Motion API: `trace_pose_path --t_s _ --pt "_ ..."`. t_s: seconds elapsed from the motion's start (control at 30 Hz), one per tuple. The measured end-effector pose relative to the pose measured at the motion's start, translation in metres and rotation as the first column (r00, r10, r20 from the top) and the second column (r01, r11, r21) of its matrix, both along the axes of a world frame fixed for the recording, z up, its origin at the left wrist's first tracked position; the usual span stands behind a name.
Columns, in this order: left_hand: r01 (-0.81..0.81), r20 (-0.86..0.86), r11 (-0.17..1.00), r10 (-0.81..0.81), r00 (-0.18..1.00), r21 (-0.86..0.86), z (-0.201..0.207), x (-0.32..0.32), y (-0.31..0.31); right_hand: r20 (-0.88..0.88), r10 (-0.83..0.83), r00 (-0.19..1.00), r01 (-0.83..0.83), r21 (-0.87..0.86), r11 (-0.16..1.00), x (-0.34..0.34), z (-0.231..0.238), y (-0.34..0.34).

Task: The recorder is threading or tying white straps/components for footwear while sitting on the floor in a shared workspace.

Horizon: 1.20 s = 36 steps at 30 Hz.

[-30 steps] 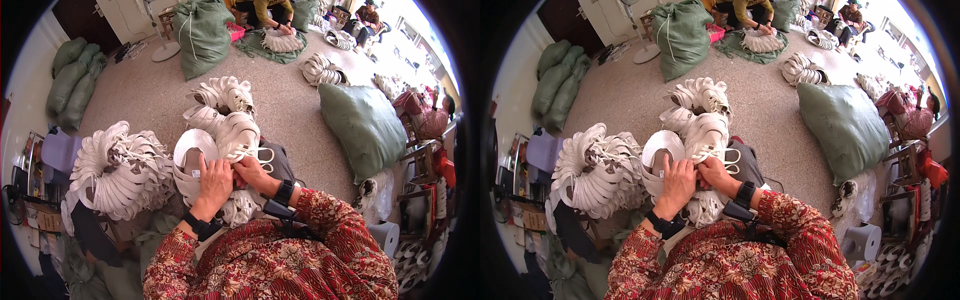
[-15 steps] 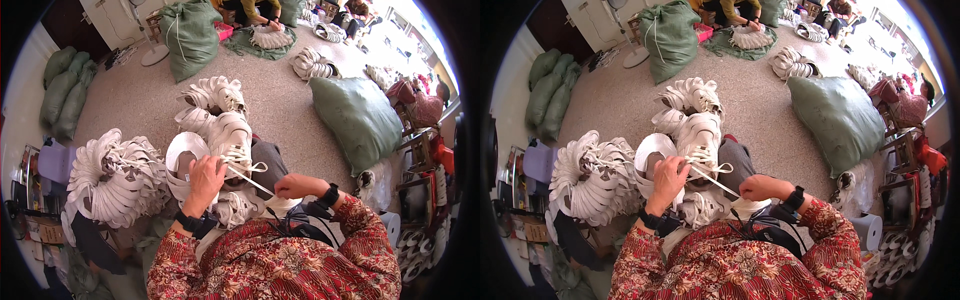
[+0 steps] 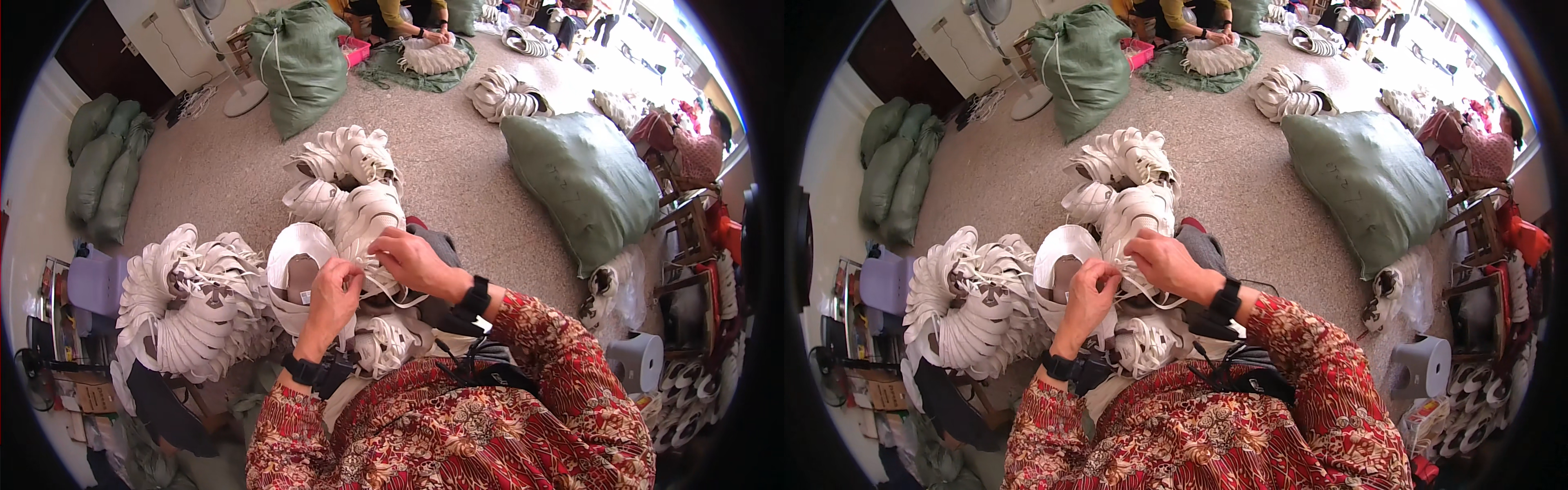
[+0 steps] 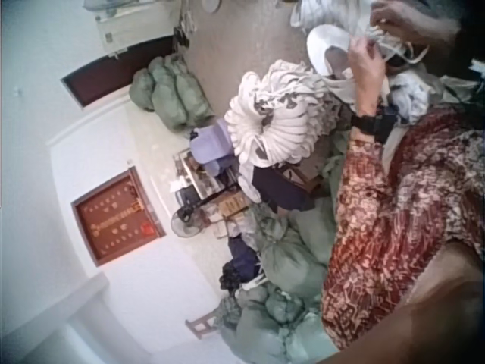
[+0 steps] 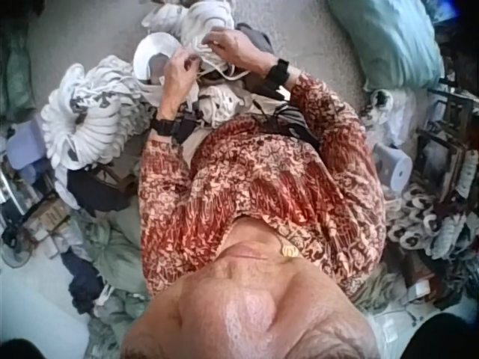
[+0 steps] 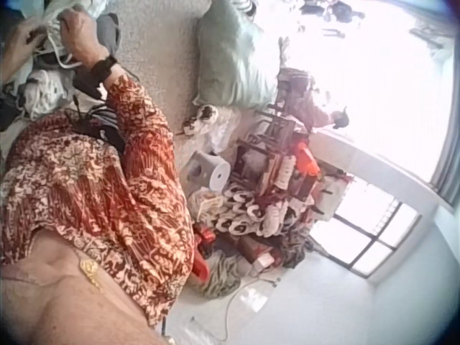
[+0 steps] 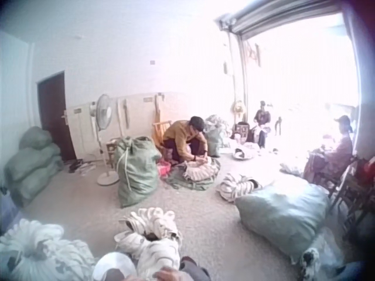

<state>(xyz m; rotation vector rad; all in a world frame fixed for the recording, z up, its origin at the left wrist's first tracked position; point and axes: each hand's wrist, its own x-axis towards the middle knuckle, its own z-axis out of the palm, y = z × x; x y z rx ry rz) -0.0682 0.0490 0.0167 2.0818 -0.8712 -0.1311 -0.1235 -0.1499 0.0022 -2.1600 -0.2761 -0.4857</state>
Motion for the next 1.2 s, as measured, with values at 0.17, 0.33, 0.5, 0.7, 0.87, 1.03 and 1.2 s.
trace_pose_path --t_s 0.17,0.33,0.5,0.7,0.87,1.03,1.2 --pt "-0.031 -0.003 0.999 0.031 1.0 0.007 0.002 0.001 0.002 -0.134 0.06 0.989 -0.084 -0.184 0.979 0.018 -0.001 0.01" --pt "-0.066 -0.224 0.997 0.072 0.972 0.037 0.01 0.01 -0.007 -0.199 0.106 0.974 -0.099 0.048 0.994 0.014 -0.006 -0.011" --pt "0.05 -0.145 0.998 -0.045 0.988 0.035 0.001 0.023 -0.014 -0.225 0.158 0.961 -0.125 0.156 0.98 0.009 -0.007 -0.015" --pt "0.065 0.011 0.995 -0.066 0.998 0.074 -0.004 0.027 -0.02 -0.166 0.083 0.983 -0.062 0.13 0.99 0.003 -0.008 -0.014" --pt "0.003 0.115 0.998 -0.01 0.993 0.065 -0.017 0.03 -0.018 -0.28 -0.142 0.95 0.173 0.089 0.981 -0.034 0.013 -0.017" --pt "0.196 -0.13 0.975 -0.181 0.975 0.11 0.0 0.044 -0.014 -0.137 -0.042 0.99 0.027 -0.108 0.994 -0.059 -0.002 -0.005" --pt "0.254 0.005 0.953 -0.258 0.966 0.167 0.002 0.046 -0.019 -0.092 -0.141 0.986 0.079 -0.487 0.87 -0.038 -0.011 0.008"
